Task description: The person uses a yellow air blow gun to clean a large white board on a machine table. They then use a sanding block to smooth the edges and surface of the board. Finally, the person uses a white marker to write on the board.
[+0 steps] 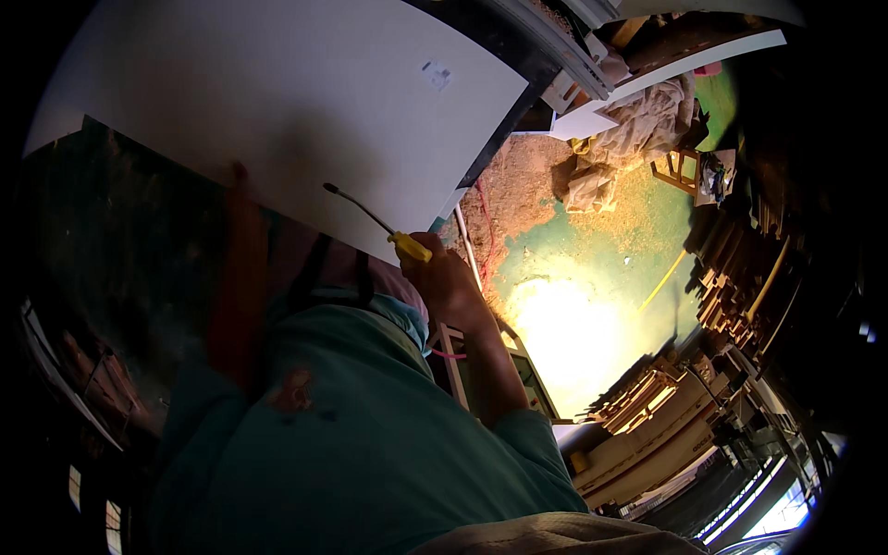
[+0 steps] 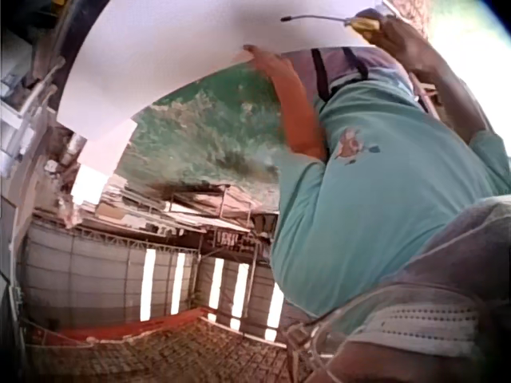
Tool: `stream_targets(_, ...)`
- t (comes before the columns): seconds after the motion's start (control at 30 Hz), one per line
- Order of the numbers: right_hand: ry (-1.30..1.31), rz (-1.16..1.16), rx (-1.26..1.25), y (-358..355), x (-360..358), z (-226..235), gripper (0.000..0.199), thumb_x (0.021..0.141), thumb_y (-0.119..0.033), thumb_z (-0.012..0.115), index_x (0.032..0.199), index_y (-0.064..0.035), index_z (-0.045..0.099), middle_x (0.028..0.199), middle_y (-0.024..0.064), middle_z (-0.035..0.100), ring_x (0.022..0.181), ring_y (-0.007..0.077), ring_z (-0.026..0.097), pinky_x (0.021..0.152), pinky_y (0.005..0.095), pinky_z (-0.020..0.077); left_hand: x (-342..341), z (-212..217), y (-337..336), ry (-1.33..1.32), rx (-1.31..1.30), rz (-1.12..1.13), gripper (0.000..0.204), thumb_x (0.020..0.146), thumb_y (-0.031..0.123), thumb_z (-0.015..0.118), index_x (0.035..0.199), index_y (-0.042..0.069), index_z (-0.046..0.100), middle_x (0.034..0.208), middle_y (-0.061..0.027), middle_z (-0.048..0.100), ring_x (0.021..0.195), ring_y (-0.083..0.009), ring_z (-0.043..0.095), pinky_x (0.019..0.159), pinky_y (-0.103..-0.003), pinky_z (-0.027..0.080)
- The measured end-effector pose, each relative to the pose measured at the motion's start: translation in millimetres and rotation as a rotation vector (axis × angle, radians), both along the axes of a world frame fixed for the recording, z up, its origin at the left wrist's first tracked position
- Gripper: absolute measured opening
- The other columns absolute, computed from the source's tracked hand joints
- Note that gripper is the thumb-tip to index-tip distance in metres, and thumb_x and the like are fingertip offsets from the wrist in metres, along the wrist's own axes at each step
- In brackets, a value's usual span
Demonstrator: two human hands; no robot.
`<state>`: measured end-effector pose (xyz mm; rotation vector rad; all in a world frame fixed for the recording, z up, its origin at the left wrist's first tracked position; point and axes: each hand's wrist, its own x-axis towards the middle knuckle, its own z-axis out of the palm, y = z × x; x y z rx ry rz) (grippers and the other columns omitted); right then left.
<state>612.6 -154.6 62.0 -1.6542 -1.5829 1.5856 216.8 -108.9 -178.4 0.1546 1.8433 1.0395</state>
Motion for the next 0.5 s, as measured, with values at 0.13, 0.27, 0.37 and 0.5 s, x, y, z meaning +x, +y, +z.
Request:
stream_targets(0.13, -0.056, 0.054, 0.219, 46.8, -27.4, -6.8, 0.035, 0.092, -0.019, 0.064, 0.12, -0.0041, 0.049, 0.072, 0.019, 0.066, 0.068, 0.0395, 0.066, 0.063, 0.0466, 0.052, 90.7, 57.5, -29.0, 0.025, 0.034, -0.311, 0.061, 0.101, 0.046, 0.052, 0.144, 0.005, 0.04, 0.126, -0.0155, 0.058, 0.106, -0.0262, 0.061, 0.087, -0.038, 0.053)
stream_targets(0.27, -0.115, 0.32, 0.068, 39.6, -8.7, -6.7, 0.036, 0.092, -0.021, 0.065, 0.12, -0.0035, 0.051, 0.072, 0.0182, 0.066, 0.067, 0.038, 0.067, 0.063, 0.0464, 0.0532, 121.9, 59.7, -56.7, -0.157, -0.005, -0.167, 0.047, 0.103, 0.033, 0.048, 0.143, 0.01, 0.043, 0.131, -0.0146, 0.056, 0.111, -0.0259, 0.058, 0.09, -0.041, 0.052)
stream_targets(0.37, 0.015, 0.414, -0.055, -2.1, 55.9, -43.2, 0.039, 0.095, -0.019, 0.061, 0.128, -0.0029, 0.048, 0.082, 0.0144, 0.067, 0.073, 0.0278, 0.067, 0.067, 0.0386, 0.0542, 112.1, 43.9, -90.6, -0.148, 0.088, -0.12, 0.043, 0.101, 0.028, 0.051, 0.139, 0.009, 0.048, 0.128, -0.0155, 0.059, 0.111, -0.0287, 0.06, 0.087, -0.043, 0.054)
stream_targets(0.5, 0.02, 0.086, -0.278, -20.5, 140.9, -19.8, 0.035, 0.099, -0.016, 0.056, 0.131, -0.0039, 0.047, 0.081, 0.0066, 0.065, 0.069, 0.0159, 0.063, 0.064, 0.0306, 0.0526, 113.8, 96.8, -97.4, 1.059, 0.161, -1.386, 0.05, 0.096, 0.035, 0.054, 0.138, 0.008, 0.051, 0.112, -0.0162, 0.065, 0.099, -0.0356, 0.062, 0.084, -0.047, 0.052)
